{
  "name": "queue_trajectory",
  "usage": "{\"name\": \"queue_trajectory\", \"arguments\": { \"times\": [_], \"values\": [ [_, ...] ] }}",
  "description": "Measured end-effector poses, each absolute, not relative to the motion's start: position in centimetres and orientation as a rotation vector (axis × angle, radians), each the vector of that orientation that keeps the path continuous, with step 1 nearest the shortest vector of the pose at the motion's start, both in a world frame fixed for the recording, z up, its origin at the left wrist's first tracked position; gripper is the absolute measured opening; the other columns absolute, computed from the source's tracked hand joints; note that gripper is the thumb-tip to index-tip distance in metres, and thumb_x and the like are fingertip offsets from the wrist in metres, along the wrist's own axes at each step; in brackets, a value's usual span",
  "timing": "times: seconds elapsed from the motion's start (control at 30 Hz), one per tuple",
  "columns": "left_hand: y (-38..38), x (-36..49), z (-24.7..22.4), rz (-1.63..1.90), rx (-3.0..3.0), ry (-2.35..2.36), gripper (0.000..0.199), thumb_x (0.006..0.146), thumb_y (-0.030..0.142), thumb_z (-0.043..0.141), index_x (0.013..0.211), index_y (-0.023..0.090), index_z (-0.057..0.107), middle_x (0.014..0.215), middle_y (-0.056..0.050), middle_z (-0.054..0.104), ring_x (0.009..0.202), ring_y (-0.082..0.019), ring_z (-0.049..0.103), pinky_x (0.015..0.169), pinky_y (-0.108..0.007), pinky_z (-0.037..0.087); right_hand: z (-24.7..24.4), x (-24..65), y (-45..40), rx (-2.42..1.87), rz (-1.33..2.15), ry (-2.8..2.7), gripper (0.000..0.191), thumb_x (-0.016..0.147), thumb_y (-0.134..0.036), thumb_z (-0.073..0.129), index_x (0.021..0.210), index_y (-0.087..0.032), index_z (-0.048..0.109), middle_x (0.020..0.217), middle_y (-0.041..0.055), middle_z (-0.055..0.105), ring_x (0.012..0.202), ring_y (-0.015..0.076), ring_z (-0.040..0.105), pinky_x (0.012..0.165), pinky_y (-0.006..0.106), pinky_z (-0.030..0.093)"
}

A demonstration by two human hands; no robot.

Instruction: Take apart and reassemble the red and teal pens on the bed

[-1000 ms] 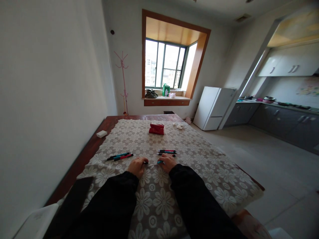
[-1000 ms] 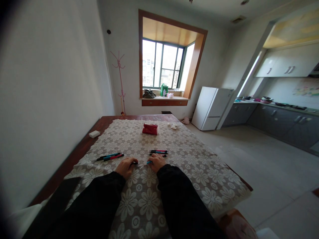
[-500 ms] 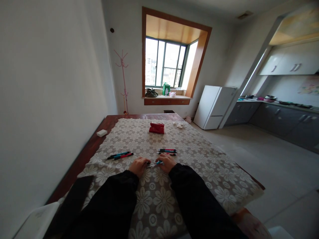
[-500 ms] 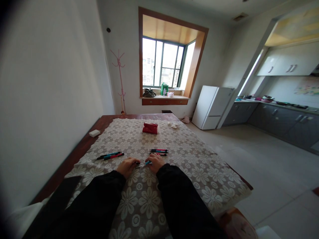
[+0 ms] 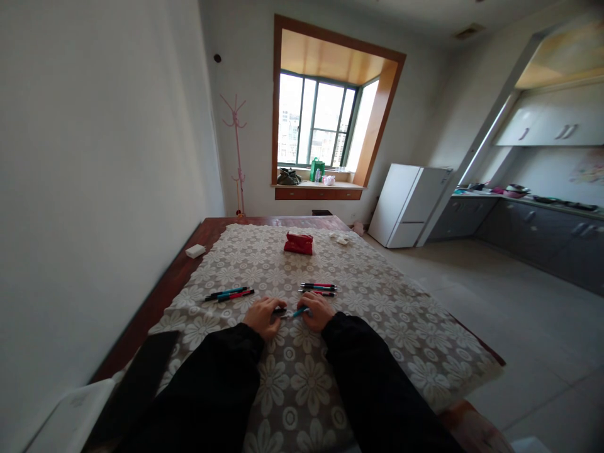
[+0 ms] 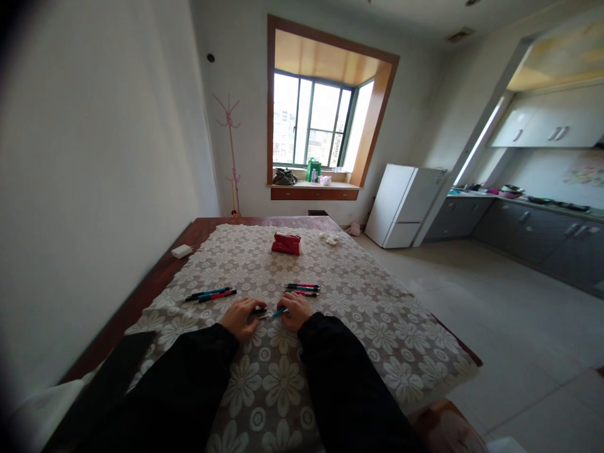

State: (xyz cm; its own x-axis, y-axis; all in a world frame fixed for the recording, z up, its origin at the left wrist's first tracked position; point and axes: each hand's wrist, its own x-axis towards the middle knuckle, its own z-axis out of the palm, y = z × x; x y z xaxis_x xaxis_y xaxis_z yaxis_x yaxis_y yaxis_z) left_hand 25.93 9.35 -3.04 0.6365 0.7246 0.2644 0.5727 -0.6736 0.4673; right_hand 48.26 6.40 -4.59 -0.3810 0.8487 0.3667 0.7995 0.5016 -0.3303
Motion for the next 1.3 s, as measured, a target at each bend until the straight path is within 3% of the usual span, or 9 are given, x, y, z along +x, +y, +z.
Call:
{"name": "queue_trajectory", "arguments": {
  "times": [0.13,0.5,0.67,0.93,1.3],
  "values": [
    [9.35,25.93,-3.07,0.599,2.557,1.025,0.035,0.072,0.026,0.059,0.107,0.024,0.061,0.107,-0.003,0.066,0.104,-0.023,0.054,0.093,-0.035,0.04,-4.26,48.19,6.18,-1.298,0.126,-2.286,0.018,0.076,-0.016,0.061,0.092,-0.023,0.066,0.092,0.0035,0.06,0.088,0.019,0.055,0.081,0.03,0.039],
    [9.36,26.06,-3.08,0.608,2.536,1.045,0.029,0.076,0.024,0.054,0.105,0.025,0.062,0.107,-0.002,0.066,0.104,-0.022,0.054,0.093,-0.034,0.04,-4.86,47.98,6.5,-1.187,0.128,-2.397,0.023,0.081,-0.03,0.064,0.104,-0.032,0.069,0.092,0.0026,0.059,0.089,0.0185,0.053,0.08,0.03,0.04],
    [9.18,26.05,-2.85,0.612,2.535,1.043,0.03,0.077,0.031,0.055,0.106,0.025,0.061,0.107,-0.003,0.066,0.104,-0.022,0.054,0.092,-0.033,0.04,-4.48,47.62,6.1,-1.209,0.132,-2.387,0.038,0.078,-0.031,0.067,0.115,-0.029,0.062,0.097,0.0038,0.059,0.092,0.0205,0.051,0.084,0.032,0.039],
    [9.15,26.0,-2.88,0.627,2.55,1.022,0.039,0.072,0.042,0.063,0.107,0.025,0.061,0.104,-0.003,0.066,0.102,-0.023,0.055,0.091,-0.034,0.041,-4.06,47.99,5.93,-1.33,0.135,-2.327,0.014,0.073,-0.016,0.063,0.086,-0.021,0.062,0.087,0.0022,0.059,0.088,0.0193,0.051,0.08,0.03,0.038],
    [9.64,26.16,-3.7,0.641,2.517,0.892,0.03,0.075,0.027,0.058,0.105,0.025,0.06,0.097,-0.001,0.068,0.094,-0.018,0.059,0.087,-0.03,0.044,-4.66,47.85,6.35,-1.302,0.158,-2.317,0.009,0.077,-0.02,0.065,0.086,-0.021,0.064,0.087,0.0026,0.059,0.087,0.0189,0.052,0.08,0.03,0.039]
  ]
}}
